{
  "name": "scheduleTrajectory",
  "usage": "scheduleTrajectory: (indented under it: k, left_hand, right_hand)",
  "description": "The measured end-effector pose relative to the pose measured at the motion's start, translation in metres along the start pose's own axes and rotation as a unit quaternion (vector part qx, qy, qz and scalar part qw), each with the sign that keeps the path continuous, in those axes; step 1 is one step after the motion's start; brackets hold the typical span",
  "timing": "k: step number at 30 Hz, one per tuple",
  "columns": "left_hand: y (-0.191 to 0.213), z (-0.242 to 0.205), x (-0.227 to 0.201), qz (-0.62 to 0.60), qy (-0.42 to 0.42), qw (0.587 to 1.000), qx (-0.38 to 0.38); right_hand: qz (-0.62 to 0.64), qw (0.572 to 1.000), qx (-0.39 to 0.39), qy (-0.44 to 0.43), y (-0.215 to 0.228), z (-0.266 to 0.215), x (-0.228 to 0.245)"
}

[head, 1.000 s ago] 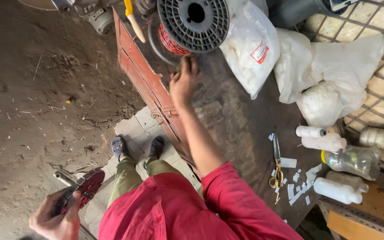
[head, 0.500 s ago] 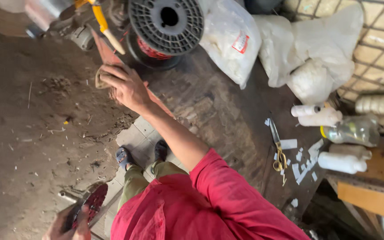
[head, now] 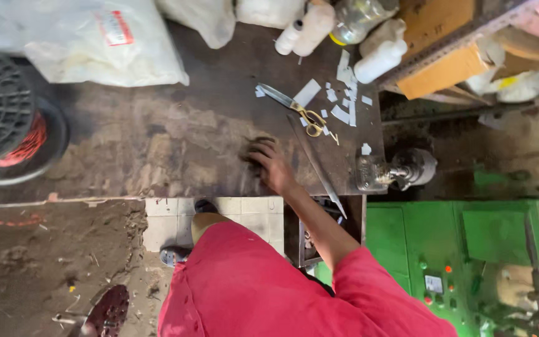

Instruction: The person uses a metal rod to press a small metal ring into a circular motor component on a workbench. Then the person places small white paper pieces into the slots of the same component. The person moves the finished component to a nearby metal tray.

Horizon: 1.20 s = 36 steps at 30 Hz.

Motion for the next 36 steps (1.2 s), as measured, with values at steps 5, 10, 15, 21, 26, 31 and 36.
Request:
scheduleTrajectory:
  k: [5, 10, 15, 21, 26, 31, 36]
  left_hand:
    - [-0.087, 0.063, -0.067, -0.078, -0.112, 0.984, 0.113]
    - [-0.190, 0.123, -0.123, 0.051, -0.119, 0.975, 0.182]
    - [-0.262, 0.155, -0.155, 0.032, -0.137, 0.967, 0.213]
    - [-0.284, 0.173, -0.164, 0.110, -0.087, 0.974, 0.175]
    - [-0.289, 0.175, -0.177, 0.159, -0.068, 0.970, 0.172]
    - [-0.295, 0.174, -0.192, 0.187, -0.090, 0.964, 0.167]
    - [-0.294, 0.169, -0.192, 0.220, -0.020, 0.955, 0.196]
  right_hand:
    - [-0.135, 0.977, -0.061, -0.151, 0.069, -0.142, 0.000]
    - [-0.134, 0.931, -0.050, -0.336, 0.083, -0.171, -0.014]
    - [-0.161, 0.966, 0.058, -0.192, 0.069, -0.025, -0.053]
    - [0.254, 0.953, -0.166, -0.004, 0.043, 0.300, -0.048]
    - [0.134, 0.940, -0.246, 0.196, 0.027, 0.519, -0.014]
    - [-0.038, 0.962, -0.194, 0.188, -0.001, 0.580, -0.004]
    - [-0.114, 0.952, -0.154, 0.238, -0.001, 0.580, -0.038]
Point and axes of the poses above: each hand's wrist, its own z-axis towards the middle knuckle, its own y-axis out of the back of the hand, x = y × z, the point moved 4 cm from there along z, towards the middle knuckle, and after that the axes turned 4 degrees about y, right-handed, at the moved point
